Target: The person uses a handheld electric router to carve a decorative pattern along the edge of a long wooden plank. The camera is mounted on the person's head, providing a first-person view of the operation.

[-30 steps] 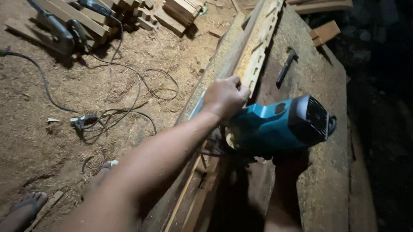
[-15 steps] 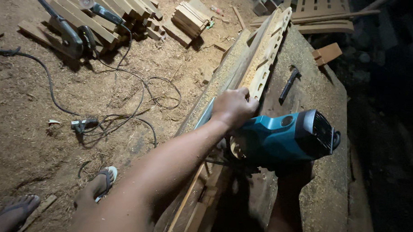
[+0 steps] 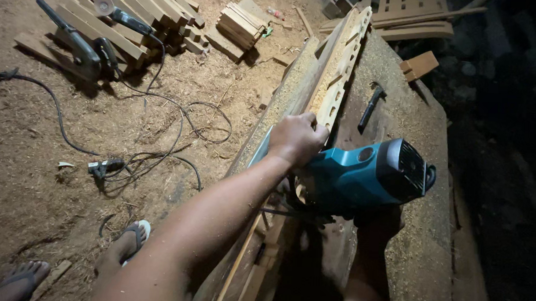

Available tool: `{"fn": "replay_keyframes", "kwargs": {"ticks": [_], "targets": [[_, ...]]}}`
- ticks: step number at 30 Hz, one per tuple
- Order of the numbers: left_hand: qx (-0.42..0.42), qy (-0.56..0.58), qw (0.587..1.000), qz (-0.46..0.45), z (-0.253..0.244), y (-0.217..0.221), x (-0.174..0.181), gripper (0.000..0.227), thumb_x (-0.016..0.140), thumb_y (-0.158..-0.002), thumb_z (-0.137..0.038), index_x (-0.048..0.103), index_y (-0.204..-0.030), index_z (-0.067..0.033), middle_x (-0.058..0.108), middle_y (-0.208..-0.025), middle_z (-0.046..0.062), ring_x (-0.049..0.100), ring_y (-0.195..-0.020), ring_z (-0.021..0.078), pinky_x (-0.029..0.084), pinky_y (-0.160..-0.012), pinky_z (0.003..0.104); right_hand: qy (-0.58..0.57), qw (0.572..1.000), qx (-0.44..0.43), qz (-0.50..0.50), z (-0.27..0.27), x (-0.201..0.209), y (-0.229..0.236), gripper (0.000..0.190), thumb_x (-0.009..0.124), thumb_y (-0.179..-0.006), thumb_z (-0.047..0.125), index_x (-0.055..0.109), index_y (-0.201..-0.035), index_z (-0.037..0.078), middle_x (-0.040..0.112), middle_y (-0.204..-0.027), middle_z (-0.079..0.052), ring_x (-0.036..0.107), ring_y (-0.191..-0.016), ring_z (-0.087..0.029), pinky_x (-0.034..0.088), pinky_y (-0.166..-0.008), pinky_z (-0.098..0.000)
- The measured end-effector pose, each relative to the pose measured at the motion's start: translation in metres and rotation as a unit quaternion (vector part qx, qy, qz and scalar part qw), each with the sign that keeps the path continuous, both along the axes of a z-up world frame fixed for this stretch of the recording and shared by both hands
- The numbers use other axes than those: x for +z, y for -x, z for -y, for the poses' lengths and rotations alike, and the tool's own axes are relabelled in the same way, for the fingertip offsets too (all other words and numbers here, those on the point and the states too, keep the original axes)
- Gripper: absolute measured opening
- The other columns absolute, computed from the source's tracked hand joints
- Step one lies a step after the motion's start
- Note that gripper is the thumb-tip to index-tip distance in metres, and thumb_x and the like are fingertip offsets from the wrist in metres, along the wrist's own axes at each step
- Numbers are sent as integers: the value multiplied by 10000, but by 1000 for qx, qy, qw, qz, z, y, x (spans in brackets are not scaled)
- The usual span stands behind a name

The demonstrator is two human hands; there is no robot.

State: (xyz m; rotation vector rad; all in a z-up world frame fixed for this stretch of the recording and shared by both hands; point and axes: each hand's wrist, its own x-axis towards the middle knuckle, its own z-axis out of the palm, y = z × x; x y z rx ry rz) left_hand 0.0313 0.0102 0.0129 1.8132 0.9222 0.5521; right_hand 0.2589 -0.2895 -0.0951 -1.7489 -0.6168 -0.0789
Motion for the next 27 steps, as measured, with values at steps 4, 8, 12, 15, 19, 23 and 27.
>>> {"fn": "replay_keyframes", "kwargs": {"ticks": [4, 8, 12, 15, 19, 23, 27], "targets": [[17, -11, 1000, 22, 1, 1, -6, 415, 514, -818, -464, 762, -917, -148, 746, -951, 202, 718, -906, 397, 561, -779, 512, 9, 993, 85, 78, 10, -22, -19, 211, 504, -1098, 173, 578, -1230, 25, 646, -1015, -54, 622, -871, -222, 551, -699, -391], [7, -18, 1000, -5, 1, -2, -16, 441, 530, -816, -493, 744, -966, -138, 736, -968, 212, 709, -913, 399, 551, -778, 524, 306, 860, -42, 406, 16, -36, -29, 269, 683, -918, 300, 629, -966, 41, 648, -757, -71, 639, -680, -257, 538, -555, -405], [23, -14, 1000, -14, 0, -7, -16, 439, 524, -822, -492, 757, -975, -153, 742, -1023, 196, 707, -951, 400, 549, -806, 524, -171, 960, 112, -191, 3, -28, -18, 285, 404, -1065, 261, 647, -1029, 114, 587, -735, -18, 532, -556, -176, 427, -425, -301], [20, -6, 999, -28, 0, -2, -16, 430, 524, -826, -484, 754, -989, -159, 739, -1026, 195, 711, -949, 392, 553, -802, 518, -134, 958, 127, -218, -4, -16, 6, 344, 411, -1119, 280, 620, -918, 95, 496, -630, -8, 439, -438, -150, 323, -355, -271], [6, -10, 999, -45, 3, 1, -16, 433, 540, -835, -511, 760, -981, -168, 745, -994, 195, 719, -936, 391, 551, -804, 518, -124, 968, 117, -186, -7, 0, 26, 294, 436, -1078, 253, 610, -903, 93, 485, -611, -8, 431, -411, -145, 312, -345, -275], [4, -9, 999, -45, 9, 14, -13, 451, 573, -813, -534, 761, -967, -154, 740, -973, 195, 711, -917, 404, 549, -786, 521, -148, 960, 80, -222, -10, 15, 49, 323, 435, -1091, 266, 610, -880, 94, 498, -621, -1, 472, -429, -144, 331, -354, -279], [3, 9, 998, -66, 14, 22, -10, 449, 533, -835, -521, 756, -1001, -168, 751, -917, 204, 731, -876, 393, 565, -755, 522, -112, 974, 97, -173, -7, 23, 66, 192, 464, -1079, 221, 631, -1058, 128, 485, -619, -8, 419, -423, -124, 302, -356, -270]]}}
